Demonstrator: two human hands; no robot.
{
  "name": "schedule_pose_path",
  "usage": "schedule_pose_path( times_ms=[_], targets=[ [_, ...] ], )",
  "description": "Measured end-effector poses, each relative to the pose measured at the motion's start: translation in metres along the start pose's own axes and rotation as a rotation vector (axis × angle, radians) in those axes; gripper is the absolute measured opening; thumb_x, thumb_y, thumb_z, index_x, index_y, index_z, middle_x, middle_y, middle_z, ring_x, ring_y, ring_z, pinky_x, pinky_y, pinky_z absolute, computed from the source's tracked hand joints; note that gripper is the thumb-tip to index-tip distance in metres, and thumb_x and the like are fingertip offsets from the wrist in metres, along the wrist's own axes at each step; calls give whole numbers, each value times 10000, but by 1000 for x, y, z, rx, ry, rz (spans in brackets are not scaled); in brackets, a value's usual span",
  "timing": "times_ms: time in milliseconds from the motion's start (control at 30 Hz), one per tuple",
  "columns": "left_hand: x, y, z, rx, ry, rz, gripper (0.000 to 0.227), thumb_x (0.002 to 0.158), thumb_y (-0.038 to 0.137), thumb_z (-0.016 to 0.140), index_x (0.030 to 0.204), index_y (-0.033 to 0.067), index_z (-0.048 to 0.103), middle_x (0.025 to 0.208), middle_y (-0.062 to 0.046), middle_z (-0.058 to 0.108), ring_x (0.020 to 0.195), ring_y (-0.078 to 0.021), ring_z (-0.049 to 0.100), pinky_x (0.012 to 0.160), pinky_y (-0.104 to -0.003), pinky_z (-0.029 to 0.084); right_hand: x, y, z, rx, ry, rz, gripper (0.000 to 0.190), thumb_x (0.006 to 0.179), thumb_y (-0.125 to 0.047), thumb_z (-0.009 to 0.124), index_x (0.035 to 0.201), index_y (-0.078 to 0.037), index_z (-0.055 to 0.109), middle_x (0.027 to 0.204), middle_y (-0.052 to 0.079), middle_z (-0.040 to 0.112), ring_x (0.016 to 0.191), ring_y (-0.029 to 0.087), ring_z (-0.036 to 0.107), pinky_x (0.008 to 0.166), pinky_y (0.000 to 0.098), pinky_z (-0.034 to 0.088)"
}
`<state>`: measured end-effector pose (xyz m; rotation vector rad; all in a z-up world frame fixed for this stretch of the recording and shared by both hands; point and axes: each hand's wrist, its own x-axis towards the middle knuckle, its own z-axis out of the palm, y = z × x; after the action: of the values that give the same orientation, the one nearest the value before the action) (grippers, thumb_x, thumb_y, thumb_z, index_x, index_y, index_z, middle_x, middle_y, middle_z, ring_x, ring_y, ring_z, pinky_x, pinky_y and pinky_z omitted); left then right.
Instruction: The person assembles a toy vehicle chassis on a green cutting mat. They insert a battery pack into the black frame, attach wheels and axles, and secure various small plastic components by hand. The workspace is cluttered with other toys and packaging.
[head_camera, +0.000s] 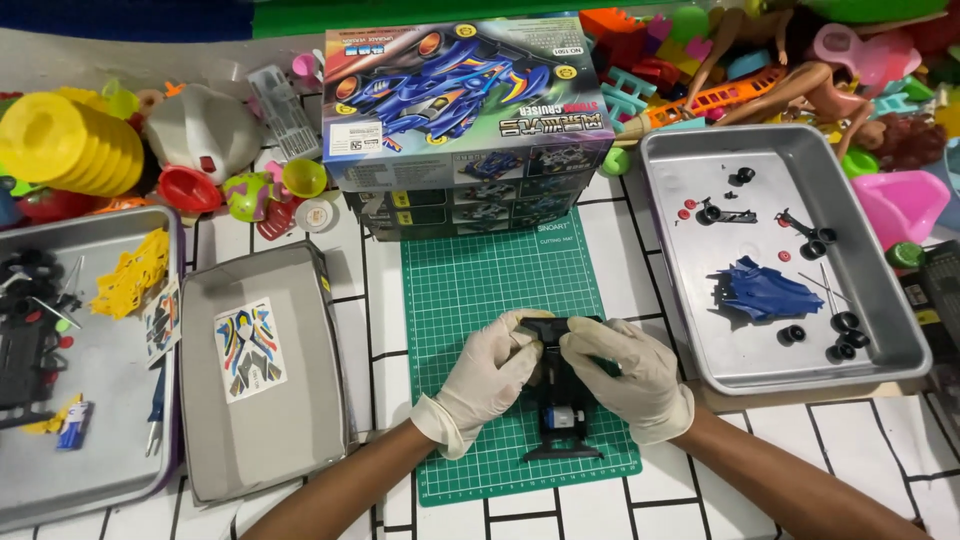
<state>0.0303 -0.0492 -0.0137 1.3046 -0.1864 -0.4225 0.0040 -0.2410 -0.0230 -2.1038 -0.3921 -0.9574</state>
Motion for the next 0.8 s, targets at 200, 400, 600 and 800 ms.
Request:
schedule_pose_path(
  times_ms=[200,400,600,800],
  targets=[
    [1,-2,0,-21,20,25,304,965,5,627,1267,1,663,848,-125,763,669,-84,605,591,-235,579,10,-12,2,16,83,-183,386,716,75,839,1094,16,784,768,5,787,619,229,689,615,324,579],
    [5,-21,-4,-3,23,23,277,964,4,620,1236,5,673,823,-97,739,669,-85,624,605,-233,582,16,-26,3,21,129,-140,389,705,49,881,1074,-28,782,778,-10,801,645,208,731,590,325,587],
    [9,-21,-7,57,17,73,279,969,5,620,1246,1,659,802,-81,728,718,-70,601,647,-229,561,14,-27,3,38,120,-209,378,665,156,791,992,-32,771,765,11,774,583,246,673,524,335,535],
    [17,-46,-16,88,2,97,262,972,-3,626,1232,-11,658,793,-83,721,725,-65,594,652,-229,556,16,-30,4,124,111,-107,330,672,151,806,944,-32,761,757,17,769,581,230,678,569,335,569]
  ],
)
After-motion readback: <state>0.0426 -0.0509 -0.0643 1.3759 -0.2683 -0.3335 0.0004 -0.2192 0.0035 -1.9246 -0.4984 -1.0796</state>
